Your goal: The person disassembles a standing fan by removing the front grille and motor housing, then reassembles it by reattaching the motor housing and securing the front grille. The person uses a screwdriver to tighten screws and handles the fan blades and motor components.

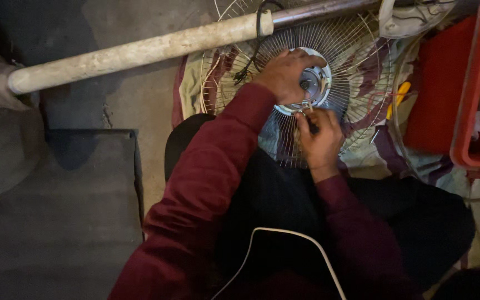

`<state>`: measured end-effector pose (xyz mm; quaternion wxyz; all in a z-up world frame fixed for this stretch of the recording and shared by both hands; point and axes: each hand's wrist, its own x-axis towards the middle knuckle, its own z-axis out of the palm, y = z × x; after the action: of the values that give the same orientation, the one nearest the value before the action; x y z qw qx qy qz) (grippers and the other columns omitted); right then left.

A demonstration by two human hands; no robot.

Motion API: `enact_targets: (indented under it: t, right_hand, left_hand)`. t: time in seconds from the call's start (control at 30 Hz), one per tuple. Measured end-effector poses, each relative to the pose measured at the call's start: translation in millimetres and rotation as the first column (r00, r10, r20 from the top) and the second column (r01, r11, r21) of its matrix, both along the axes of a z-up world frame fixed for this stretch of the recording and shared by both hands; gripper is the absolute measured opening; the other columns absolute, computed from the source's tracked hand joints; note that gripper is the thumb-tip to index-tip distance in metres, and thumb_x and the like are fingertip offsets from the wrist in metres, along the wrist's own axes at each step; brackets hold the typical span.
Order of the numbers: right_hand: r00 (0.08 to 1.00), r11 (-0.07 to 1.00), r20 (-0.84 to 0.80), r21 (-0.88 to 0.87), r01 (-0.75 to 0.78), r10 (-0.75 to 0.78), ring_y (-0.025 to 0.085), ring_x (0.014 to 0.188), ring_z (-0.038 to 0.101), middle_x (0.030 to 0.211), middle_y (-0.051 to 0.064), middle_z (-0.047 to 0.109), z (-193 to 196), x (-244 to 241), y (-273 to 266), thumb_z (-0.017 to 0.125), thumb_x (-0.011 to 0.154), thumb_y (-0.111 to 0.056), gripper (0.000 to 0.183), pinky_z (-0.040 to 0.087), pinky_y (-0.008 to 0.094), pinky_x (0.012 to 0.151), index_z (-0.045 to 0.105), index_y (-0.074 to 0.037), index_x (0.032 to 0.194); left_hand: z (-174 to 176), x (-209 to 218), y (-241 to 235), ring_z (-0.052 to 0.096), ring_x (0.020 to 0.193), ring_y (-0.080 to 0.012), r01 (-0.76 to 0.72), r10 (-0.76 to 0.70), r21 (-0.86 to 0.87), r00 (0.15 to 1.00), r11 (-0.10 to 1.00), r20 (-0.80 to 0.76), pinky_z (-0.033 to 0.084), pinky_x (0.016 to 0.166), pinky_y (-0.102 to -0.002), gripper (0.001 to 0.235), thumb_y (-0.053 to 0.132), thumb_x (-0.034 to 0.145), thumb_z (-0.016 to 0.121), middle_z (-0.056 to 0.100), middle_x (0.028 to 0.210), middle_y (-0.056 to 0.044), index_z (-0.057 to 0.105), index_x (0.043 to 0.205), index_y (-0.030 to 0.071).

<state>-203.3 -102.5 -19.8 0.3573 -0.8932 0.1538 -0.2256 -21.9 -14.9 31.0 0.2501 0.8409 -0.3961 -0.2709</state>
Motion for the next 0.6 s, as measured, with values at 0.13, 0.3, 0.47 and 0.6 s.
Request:
enact_targets:
  t: [0.13, 0.3, 0.47, 0.6]
  right_hand:
    - [0.992, 0.955, -0.013, -0.271, -0.122, 0.123, 0.031, 0.088, 0.066, 0.094, 0.012, 0.066, 4.5, 2.5, -7.8, 0.082, 0.091, -0.014, 0.014, 0.051, 0.044, 0.078, 0.073, -0.006, 0.097]
    - [0.994, 0.993, 0.041, -0.070, -0.094, 0.097, 0.029, 0.092, 0.068, 0.099, 0.011, 0.067, 1.5, 1.5, -7.2, 0.075, 0.093, -0.009, 0.011, 0.054, 0.041, 0.082, 0.072, -0.006, 0.103]
    - [1.000, 0.998, 0.021, -0.059, -0.021, 0.022, 0.031, 0.085, 0.067, 0.096, 0.013, 0.066, 2.4, 1.3, -5.2, 0.082, 0.087, -0.017, 0.020, 0.054, 0.042, 0.075, 0.071, -0.004, 0.100]
    - [1.000, 0.993, -0.011, -0.113, -0.018, 0.017, 0.032, 0.083, 0.067, 0.094, 0.011, 0.067, 1.8, 0.3, -0.7, 0.085, 0.089, -0.020, 0.020, 0.053, 0.044, 0.074, 0.073, -0.006, 0.096]
  left_hand:
    - [-6.1, -4.4, -1.5, 0.044, 0.140, -0.0322, -0.039, 0.039, -0.014, 0.999, 0.999, 0.026, 0.026, 0.123, -0.047, 0.077, 0.022, 0.071, 0.084, 0.052, 0.146, -0.011, 0.054, 0.142, 0.028]
    - [-9.6, -6.1, -4.7, 0.032, 0.140, -0.0415, -0.088, 0.088, 0.006, 0.995, 0.996, 0.037, 0.025, 0.114, -0.055, 0.081, 0.024, 0.069, 0.087, 0.045, 0.148, -0.011, 0.053, 0.142, 0.032]
    - [-9.3, -3.1, -5.8, 0.043, 0.134, -0.0356, -0.083, 0.083, 0.016, 0.996, 0.996, 0.021, 0.037, 0.114, -0.047, 0.081, 0.025, 0.066, 0.085, 0.052, 0.143, -0.008, 0.054, 0.141, 0.032]
    - [-15.0, -2.8, -2.6, 0.047, 0.132, -0.0339, -0.084, 0.084, 0.011, 0.996, 0.996, 0.021, 0.041, 0.113, -0.046, 0.078, 0.025, 0.068, 0.081, 0.055, 0.142, -0.007, 0.056, 0.141, 0.032]
